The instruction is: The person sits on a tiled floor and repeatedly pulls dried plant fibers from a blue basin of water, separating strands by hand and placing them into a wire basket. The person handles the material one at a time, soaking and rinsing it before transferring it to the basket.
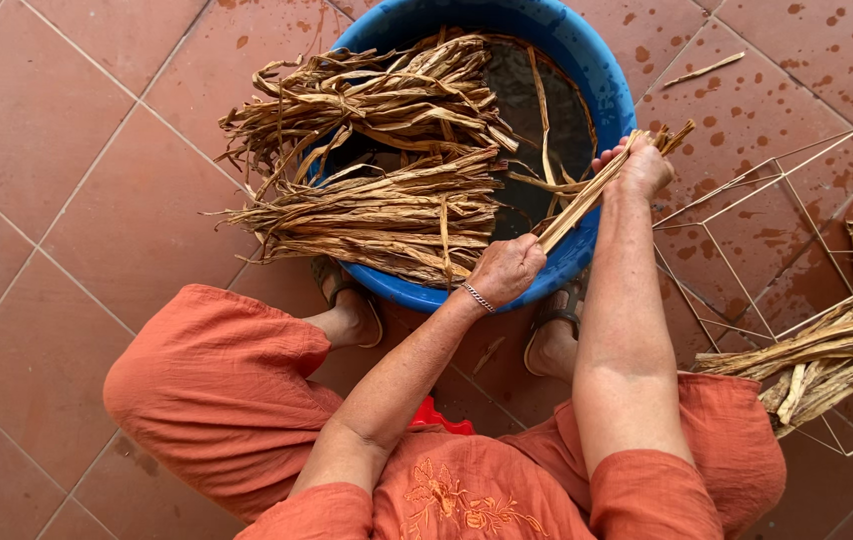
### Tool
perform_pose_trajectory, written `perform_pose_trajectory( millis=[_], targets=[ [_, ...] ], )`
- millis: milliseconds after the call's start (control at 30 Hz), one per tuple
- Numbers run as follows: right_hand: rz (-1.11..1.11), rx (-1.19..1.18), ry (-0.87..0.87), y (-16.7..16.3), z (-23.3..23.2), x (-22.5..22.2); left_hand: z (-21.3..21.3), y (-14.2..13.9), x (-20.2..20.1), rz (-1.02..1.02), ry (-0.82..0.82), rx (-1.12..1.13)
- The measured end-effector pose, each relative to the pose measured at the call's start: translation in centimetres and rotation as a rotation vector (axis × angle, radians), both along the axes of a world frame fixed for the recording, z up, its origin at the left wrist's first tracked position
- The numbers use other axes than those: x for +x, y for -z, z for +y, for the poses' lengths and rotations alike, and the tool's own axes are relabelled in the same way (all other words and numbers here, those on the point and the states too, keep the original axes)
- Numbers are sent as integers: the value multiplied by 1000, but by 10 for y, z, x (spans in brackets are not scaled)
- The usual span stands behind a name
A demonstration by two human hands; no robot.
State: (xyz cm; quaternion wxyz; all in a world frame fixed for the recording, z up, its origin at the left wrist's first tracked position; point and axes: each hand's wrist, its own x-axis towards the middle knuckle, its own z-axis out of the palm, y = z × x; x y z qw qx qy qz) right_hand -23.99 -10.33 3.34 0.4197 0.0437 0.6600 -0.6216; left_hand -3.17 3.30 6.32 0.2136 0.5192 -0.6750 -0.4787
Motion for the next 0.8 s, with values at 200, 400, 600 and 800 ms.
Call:
perform_pose_trajectory(
  millis=[200, 400, 600, 800],
  targets=[
    [25, -20, 62, -17, -4, -8, 8, -12, 12, -44, 19, -31],
    [60, -42, 90, -10, -14, -35, 16, -21, 19, -36, 28, -71],
    [164, -79, 141, -16, -20, -87, 29, -36, 41, 16, 56, -181],
    [169, -180, 178, -24, -27, -122, 34, -50, 54, 63, 74, -121]
  ],
)
